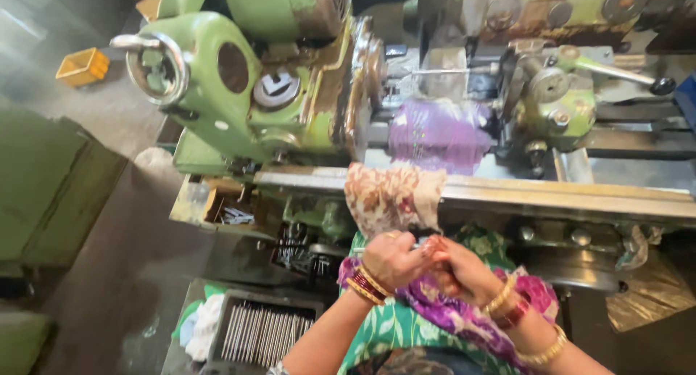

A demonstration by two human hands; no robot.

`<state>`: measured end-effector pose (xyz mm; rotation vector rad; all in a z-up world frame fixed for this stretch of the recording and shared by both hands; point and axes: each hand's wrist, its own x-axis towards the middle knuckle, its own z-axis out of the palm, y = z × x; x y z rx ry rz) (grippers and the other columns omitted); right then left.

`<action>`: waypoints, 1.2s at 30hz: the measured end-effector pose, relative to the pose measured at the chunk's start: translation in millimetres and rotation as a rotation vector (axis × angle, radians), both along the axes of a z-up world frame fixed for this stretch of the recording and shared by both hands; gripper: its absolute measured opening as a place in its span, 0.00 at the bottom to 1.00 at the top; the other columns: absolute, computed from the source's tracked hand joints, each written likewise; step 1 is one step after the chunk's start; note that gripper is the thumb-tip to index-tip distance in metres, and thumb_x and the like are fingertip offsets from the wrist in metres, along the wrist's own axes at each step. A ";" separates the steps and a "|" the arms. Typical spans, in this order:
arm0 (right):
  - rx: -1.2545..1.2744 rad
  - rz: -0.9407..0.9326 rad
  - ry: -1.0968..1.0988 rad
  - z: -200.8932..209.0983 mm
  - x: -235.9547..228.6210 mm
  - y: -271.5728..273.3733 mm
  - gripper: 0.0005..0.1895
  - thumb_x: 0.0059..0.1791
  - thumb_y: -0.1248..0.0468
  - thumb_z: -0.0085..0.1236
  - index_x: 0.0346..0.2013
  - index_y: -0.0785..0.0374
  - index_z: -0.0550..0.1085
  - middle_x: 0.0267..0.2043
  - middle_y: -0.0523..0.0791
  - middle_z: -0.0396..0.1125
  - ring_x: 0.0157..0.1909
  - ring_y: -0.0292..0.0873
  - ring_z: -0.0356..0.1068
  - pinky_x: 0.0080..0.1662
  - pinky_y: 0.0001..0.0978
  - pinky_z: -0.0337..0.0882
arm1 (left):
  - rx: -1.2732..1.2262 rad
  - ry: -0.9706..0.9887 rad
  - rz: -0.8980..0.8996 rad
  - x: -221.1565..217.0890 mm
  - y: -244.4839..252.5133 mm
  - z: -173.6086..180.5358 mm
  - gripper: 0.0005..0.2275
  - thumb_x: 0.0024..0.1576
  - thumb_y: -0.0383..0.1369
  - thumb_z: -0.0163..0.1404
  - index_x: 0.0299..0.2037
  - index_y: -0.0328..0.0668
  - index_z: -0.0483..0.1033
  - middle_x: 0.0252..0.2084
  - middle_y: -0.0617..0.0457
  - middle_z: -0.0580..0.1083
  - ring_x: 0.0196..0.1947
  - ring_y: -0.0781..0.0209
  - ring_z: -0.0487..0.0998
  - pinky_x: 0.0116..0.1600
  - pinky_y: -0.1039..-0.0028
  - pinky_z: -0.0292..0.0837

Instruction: The person repeatedly picks metal rods from a tray, inserts them into a lathe chuck, and operates the machine to machine the rods. After each cycle, the person removes the machined rod and places it back into the tray.

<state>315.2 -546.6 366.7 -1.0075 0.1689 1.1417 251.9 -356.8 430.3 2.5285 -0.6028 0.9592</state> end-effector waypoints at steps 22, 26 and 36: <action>-0.447 -0.618 -1.519 84.4 196.8 -148.5 0.11 0.62 0.62 0.60 0.43 0.66 0.69 0.34 0.43 0.65 0.31 0.32 0.62 0.34 0.24 0.62 | -0.719 0.236 0.201 312.0 2.1 17.6 0.20 0.51 0.52 0.62 0.23 0.46 0.74 0.20 0.59 0.71 0.19 0.64 0.72 0.27 0.69 0.70; -0.854 -0.640 -1.761 89.7 270.8 -184.1 0.04 0.59 0.70 0.57 0.48 0.68 0.72 0.35 0.46 0.64 0.34 0.38 0.62 0.39 0.30 0.63 | -1.604 0.731 0.126 424.4 28.9 -71.0 0.20 0.58 0.48 0.63 0.29 0.39 0.75 0.23 0.57 0.70 0.20 0.63 0.69 0.26 0.70 0.65; -1.562 -0.494 -1.880 -15.5 350.1 -231.2 0.04 0.54 0.72 0.52 0.44 0.65 0.70 0.49 0.56 0.60 0.54 0.60 0.63 0.55 0.52 0.66 | -1.032 0.709 0.890 525.1 13.0 -184.6 0.24 0.59 0.50 0.56 0.37 0.29 0.83 0.36 0.38 0.77 0.40 0.42 0.79 0.47 0.57 0.74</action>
